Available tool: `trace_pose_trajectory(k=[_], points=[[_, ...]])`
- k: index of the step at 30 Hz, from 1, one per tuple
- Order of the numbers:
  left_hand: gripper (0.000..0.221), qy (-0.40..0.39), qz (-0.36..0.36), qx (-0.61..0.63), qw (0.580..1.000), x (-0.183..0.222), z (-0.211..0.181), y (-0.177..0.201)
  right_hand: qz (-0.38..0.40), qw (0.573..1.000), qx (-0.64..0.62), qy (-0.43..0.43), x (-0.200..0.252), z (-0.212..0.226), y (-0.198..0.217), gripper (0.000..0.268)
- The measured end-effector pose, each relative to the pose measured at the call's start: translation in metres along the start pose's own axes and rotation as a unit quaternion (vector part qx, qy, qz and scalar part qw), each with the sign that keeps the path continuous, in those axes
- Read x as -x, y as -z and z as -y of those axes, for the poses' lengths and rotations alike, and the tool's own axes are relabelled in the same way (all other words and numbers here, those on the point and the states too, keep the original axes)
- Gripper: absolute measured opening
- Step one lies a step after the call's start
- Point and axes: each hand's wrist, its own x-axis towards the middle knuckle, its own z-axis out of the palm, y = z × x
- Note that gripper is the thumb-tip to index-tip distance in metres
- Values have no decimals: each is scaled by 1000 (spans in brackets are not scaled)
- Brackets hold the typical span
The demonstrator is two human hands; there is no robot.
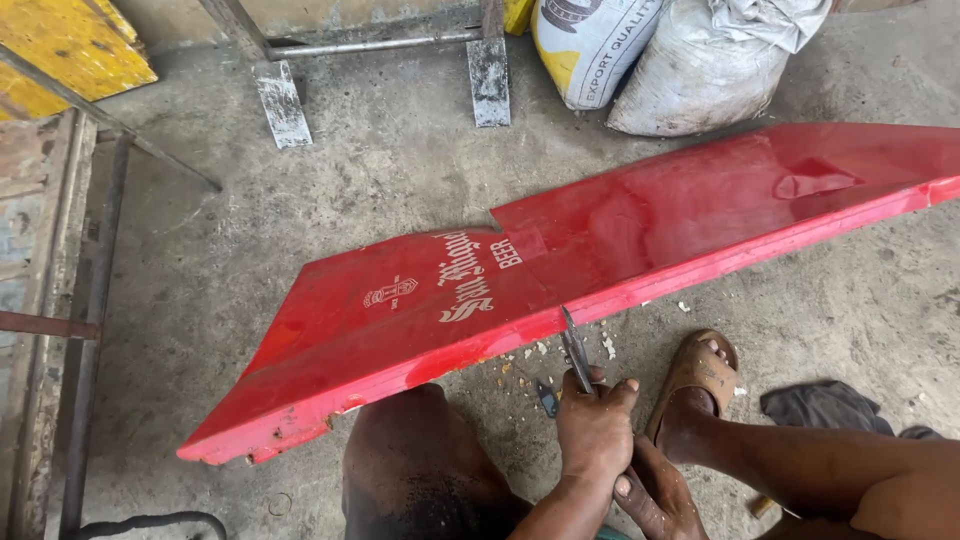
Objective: Cutting a large red plastic sheet into two pieces using a pair of scissors while sitting on the floor.
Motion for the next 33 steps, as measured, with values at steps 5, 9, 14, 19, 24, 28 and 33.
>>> trace_pose_trajectory(k=[5,9,14,19,24,28,33], points=[[11,-32,-18,-132,991,-8,6,0,-14,999,-11,42,-5,-15,1,52],[6,-42,-20,-52,998,0,3,1,-12,998,12,60,-5,-31,8,49],[6,-26,-24,-76,996,4,-9,-1,-9,998,-58,-6,-7,-18,6,52],[10,-26,-42,-96,994,4,-4,-1,-264,882,-330,-206,-3,3,-24,62],[9,-69,-56,-61,994,2,3,0,-140,985,34,-94,-5,-19,-15,59],[7,-81,-45,-26,995,-4,12,0,-121,991,46,-23,-7,-26,-16,45],[4,-85,-46,-14,995,-10,23,-1,-105,994,20,37,-11,-42,-13,41]])
